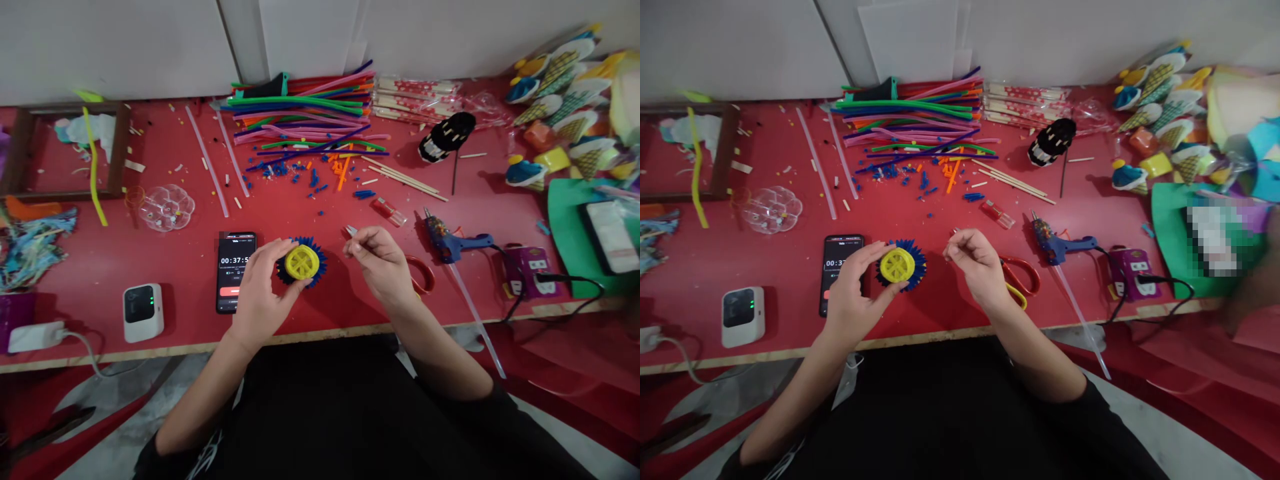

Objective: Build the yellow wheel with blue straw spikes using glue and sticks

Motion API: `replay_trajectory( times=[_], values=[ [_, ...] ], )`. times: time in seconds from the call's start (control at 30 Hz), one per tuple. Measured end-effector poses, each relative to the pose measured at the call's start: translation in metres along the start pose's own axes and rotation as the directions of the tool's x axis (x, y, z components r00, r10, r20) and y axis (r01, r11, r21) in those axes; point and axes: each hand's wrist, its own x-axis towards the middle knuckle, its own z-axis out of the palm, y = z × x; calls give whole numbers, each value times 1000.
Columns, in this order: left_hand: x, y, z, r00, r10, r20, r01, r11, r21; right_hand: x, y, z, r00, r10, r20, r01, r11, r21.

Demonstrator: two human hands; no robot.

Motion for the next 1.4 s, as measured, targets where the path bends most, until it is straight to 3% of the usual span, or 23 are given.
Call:
replay_trajectory(
  times=[0.23, 0.57, 0.67, 0.9, 1.4],
  values=[
    [0, 1, 0, 1000, -23, 2, 22, 999, 26, -1, -6, 2, 1000, -12, 9, 13, 993, -121],
    [-2, 2, 1, 1000, 0, -24, 0, 1000, 2, -4, -5, 0, 999, -45, 9, 45, 996, -78],
    [-2, 3, 1, 1000, -3, -26, 3, 1000, 4, -6, -8, 0, 1000, -5, 21, 7, 995, -104],
    [-1, 3, 1, 1000, 1, -23, 0, 1000, 11, -9, -16, 8, 989, 113, 91, -122, 987, 105],
    [-2, 3, 1, 1000, -9, -25, 9, 1000, 23, 0, -17, 9, 960, 274, 52, -278, 928, 247]
  ],
)
